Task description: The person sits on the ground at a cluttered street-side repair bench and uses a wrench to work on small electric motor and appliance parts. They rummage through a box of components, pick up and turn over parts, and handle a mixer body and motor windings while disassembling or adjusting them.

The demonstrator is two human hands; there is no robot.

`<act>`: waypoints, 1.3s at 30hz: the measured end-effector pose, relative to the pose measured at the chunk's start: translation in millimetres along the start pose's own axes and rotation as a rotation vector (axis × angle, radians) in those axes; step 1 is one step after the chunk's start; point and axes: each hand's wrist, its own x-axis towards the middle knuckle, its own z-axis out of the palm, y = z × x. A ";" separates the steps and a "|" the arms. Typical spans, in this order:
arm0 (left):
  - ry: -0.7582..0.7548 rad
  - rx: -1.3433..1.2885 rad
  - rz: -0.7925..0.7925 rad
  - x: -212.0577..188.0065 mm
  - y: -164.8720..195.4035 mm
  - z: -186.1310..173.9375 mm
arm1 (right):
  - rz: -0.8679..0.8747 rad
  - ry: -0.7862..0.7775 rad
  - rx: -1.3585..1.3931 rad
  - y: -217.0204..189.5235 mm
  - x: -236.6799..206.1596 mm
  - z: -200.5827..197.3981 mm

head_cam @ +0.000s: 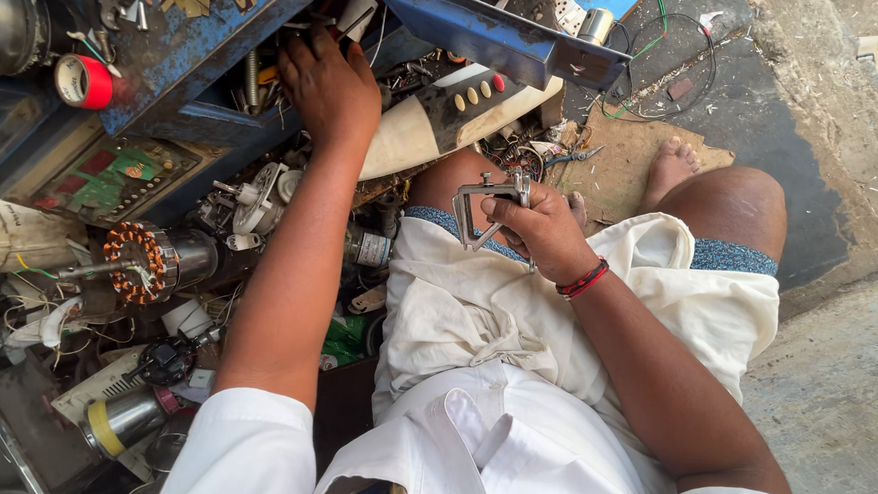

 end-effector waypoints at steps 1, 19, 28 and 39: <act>0.010 0.013 0.005 -0.7 -0.9 3.1 | -0.013 -0.003 0.028 -0.8 -0.7 -0.3; -0.121 0.008 -0.047 12.9 -17.7 -15.0 | 0.007 0.030 0.026 -4.8 -1.0 1.1; -0.134 0.044 0.086 35.0 -60.2 -23.2 | 0.062 0.073 0.068 -8.6 -3.1 0.7; -0.455 0.326 -0.077 85.6 -112.1 -15.2 | 0.027 0.077 0.037 -3.8 -1.9 -7.3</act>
